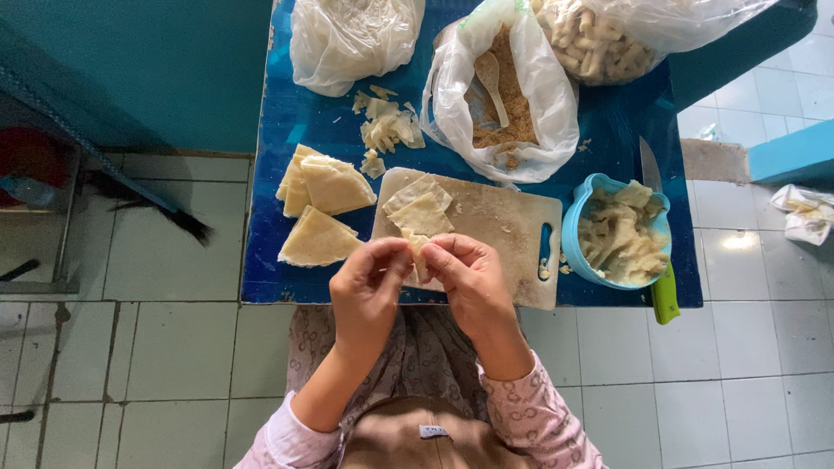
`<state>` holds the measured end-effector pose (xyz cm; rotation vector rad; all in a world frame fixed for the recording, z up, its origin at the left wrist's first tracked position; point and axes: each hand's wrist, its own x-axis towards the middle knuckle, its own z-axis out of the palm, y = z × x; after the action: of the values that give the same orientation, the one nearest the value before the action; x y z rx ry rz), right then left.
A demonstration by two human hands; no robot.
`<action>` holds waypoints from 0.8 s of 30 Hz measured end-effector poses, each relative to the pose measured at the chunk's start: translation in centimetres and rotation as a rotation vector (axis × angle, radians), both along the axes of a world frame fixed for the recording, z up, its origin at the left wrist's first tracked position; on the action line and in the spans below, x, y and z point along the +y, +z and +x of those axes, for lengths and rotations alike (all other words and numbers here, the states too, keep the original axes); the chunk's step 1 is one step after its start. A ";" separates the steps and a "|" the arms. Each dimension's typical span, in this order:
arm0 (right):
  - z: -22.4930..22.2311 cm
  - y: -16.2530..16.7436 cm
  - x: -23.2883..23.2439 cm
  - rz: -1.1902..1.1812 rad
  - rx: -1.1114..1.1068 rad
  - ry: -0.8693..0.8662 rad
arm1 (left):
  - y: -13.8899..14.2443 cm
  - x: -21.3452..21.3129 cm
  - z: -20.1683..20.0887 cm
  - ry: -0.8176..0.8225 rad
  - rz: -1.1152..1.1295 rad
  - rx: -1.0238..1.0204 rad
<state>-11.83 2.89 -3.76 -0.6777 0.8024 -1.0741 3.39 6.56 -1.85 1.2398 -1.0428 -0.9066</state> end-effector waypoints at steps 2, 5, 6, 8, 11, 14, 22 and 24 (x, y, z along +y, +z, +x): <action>0.2 0.0 0.1 -0.102 0.112 -0.002 | 0.3 0.2 0.0 -0.023 -0.052 -0.030; 0.4 0.1 0.3 -0.144 0.228 -0.006 | 0.7 0.3 0.2 0.004 -0.103 -0.193; 0.4 0.1 0.3 -0.140 0.259 -0.011 | 0.7 0.3 0.2 0.020 -0.116 -0.267; 0.5 0.2 0.4 -0.177 0.237 -0.001 | 0.7 0.3 0.2 0.042 -0.142 -0.331; 0.6 0.2 0.4 -0.119 0.113 0.005 | 0.5 0.0 0.0 0.022 -0.046 -0.171; 0.7 0.0 0.1 -0.009 0.003 0.014 | 0.1 -0.1 0.2 0.010 0.032 -0.087; 0.5 0.4 0.0 0.007 -0.082 -0.018 | -1.1 0.6 0.3 -0.106 -0.168 -0.078; 0.6 1.0 0.2 -0.026 0.026 -0.050 | -1.7 0.9 0.0 -0.162 -0.058 0.049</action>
<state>-11.27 3.11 -2.78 -0.6977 0.8331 -1.1242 3.36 7.50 -3.54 1.0921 -1.1347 -1.0184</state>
